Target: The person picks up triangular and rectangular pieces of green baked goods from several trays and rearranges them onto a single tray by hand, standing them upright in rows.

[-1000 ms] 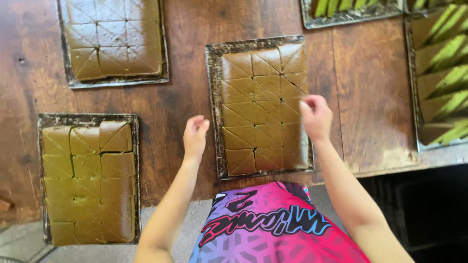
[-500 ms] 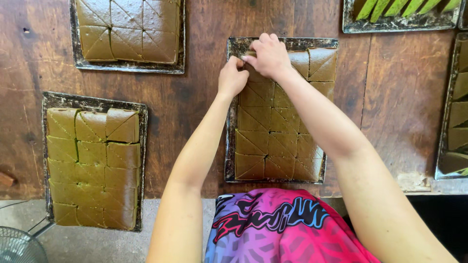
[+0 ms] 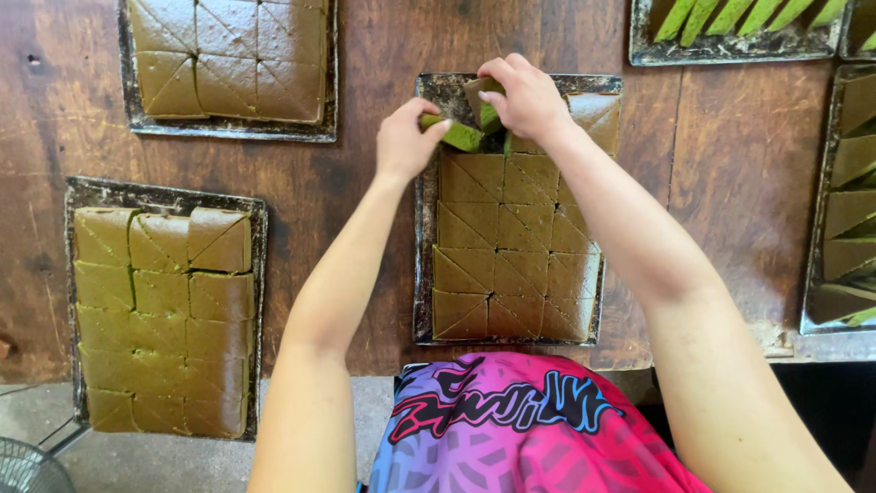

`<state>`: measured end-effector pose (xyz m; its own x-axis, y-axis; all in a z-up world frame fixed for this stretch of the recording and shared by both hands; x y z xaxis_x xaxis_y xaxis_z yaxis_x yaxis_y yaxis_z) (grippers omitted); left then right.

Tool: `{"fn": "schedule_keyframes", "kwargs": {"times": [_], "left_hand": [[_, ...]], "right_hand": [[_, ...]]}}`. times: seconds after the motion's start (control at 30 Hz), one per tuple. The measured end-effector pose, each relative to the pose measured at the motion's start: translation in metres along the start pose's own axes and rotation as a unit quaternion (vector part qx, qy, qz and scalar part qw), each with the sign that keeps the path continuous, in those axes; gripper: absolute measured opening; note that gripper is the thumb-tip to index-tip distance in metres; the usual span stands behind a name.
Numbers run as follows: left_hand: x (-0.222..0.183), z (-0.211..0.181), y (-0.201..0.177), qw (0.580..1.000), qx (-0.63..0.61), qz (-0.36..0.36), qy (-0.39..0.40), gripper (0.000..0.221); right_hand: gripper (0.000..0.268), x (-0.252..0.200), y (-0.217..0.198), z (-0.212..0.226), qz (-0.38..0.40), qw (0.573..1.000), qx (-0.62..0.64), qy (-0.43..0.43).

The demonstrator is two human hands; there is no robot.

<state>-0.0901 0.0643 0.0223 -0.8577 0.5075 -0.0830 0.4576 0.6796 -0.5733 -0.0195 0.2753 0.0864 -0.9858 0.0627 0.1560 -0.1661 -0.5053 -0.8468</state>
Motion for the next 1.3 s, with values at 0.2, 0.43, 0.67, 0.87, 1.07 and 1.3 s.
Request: {"fn": "schedule_keyframes", "kwargs": {"times": [0.2, 0.43, 0.67, 0.87, 1.07, 1.3], "left_hand": [[-0.010, 0.035, -0.019, 0.817, -0.529, 0.166, -0.160, 0.029], [-0.001, -0.001, -0.027, 0.823, -0.531, 0.165, -0.116, 0.057], [0.032, 0.004, -0.006, 0.961, -0.277, 0.021, 0.009, 0.064], [0.032, -0.008, 0.011, 0.998, -0.031, -0.020, 0.044, 0.070], [0.012, -0.018, -0.023, 0.996, -0.074, -0.031, 0.046, 0.082], [-0.022, -0.027, -0.049, 0.986, 0.077, -0.070, 0.132, 0.015]], "right_hand": [[0.024, 0.013, 0.009, -0.008, 0.012, 1.000, 0.001, 0.020], [0.031, 0.015, 0.010, 0.004, -0.001, 1.000, 0.018, 0.013], [0.029, -0.019, 0.001, 0.016, -0.069, 0.992, 0.044, 0.097], [0.037, -0.038, 0.050, 0.051, 0.121, 0.993, 0.003, -0.009], [0.055, -0.034, 0.046, 0.065, 0.315, 0.940, -0.076, 0.109], [0.037, -0.033, 0.016, 0.051, 0.255, 0.967, -0.002, 0.026]]}}
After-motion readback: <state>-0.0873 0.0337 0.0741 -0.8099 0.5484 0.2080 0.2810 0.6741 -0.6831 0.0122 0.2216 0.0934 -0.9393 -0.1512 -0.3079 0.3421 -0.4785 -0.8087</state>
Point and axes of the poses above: each hand's wrist, its own x-axis towards the middle knuckle, its own y-axis out of the palm, z = x × y, the point moved 4 cm from there along x, towards the middle knuckle, and after that the axes turned 3 degrees about -z, right-handed, at the moved point
